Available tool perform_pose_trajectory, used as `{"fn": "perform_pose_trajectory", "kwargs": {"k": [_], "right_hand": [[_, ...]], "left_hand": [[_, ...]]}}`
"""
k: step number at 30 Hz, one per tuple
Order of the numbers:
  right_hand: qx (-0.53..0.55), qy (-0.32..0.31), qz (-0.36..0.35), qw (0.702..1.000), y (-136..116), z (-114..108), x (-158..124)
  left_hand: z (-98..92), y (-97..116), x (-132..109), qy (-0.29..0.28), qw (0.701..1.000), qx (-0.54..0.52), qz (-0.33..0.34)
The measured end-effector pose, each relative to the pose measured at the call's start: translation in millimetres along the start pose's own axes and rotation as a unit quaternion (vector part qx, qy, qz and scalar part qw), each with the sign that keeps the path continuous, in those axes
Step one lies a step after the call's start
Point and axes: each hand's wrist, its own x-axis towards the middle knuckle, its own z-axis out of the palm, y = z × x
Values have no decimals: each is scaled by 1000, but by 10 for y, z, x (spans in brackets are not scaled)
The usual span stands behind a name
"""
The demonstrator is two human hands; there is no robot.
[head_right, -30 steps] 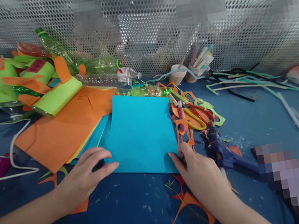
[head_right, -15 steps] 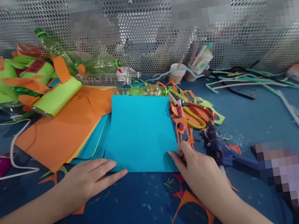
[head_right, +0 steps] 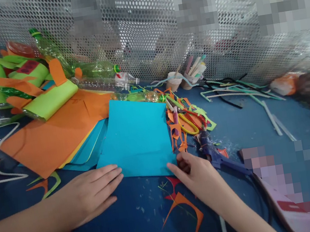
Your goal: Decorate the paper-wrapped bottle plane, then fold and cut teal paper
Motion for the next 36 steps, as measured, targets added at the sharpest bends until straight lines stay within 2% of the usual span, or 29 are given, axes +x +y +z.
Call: {"fn": "perform_pose_trajectory", "kwargs": {"k": [5, 12, 18, 26, 36], "right_hand": [[4, 37, -11, 999, 21, 48, -17], [4, 33, 8, 999, 33, 92, -15], [-28, 40, -20, 999, 35, 113, -23], [-50, 55, -24, 997, 6, 132, -22], [-45, 68, -29, 996, -14, 138, -40]], "left_hand": [[14, 48, 52, -14, 1000, -16, 10], [78, -3, 3, -2, 999, -43, -9], [112, -21, -18, 0, 996, -84, -19], [109, -24, -12, 1, 993, -118, -30], [118, -26, 26, -15, 994, -103, -23]]}}
